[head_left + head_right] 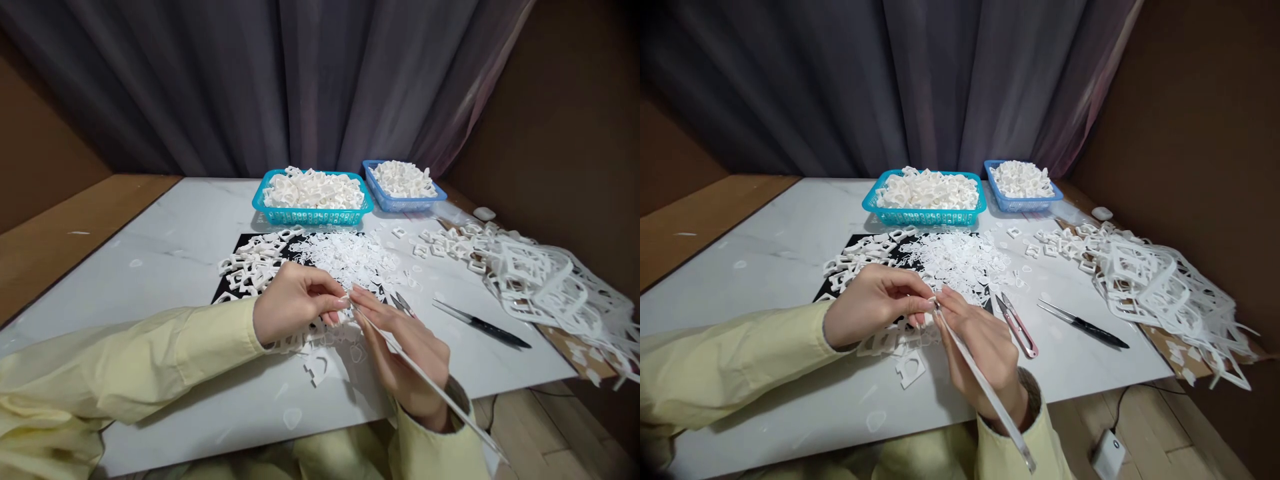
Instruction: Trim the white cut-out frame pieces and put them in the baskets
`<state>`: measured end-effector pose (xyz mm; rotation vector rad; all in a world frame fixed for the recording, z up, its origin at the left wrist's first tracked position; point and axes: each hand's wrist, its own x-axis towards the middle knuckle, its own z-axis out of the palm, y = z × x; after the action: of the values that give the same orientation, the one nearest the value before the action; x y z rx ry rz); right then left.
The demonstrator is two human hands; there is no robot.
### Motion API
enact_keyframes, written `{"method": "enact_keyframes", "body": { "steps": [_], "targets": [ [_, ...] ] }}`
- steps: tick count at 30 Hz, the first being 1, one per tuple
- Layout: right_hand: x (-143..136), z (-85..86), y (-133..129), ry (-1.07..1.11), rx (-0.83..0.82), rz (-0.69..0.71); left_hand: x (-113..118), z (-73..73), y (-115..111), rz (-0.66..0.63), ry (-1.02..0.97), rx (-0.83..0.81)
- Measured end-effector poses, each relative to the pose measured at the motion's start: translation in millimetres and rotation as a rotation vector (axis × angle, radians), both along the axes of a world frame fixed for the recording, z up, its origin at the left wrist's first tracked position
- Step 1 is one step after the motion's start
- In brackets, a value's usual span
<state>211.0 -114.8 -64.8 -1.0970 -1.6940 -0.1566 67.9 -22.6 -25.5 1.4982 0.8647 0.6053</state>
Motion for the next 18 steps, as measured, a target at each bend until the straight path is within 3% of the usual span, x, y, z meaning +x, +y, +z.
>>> {"method": "enact_keyframes", "body": {
  "steps": [10, 18],
  "targets": [
    [-0.7, -4.5, 2.3, -0.022, 0.006, -0.01, 0.0, -2.7, 0.6, 0.01, -0.036, -0.001],
    [-3.9, -19.1, 0.7, -0.051, -0.069, -0.033, 1.4, -1.7, -0.4, 0.027, -0.037, 0.01]
  ]
}}
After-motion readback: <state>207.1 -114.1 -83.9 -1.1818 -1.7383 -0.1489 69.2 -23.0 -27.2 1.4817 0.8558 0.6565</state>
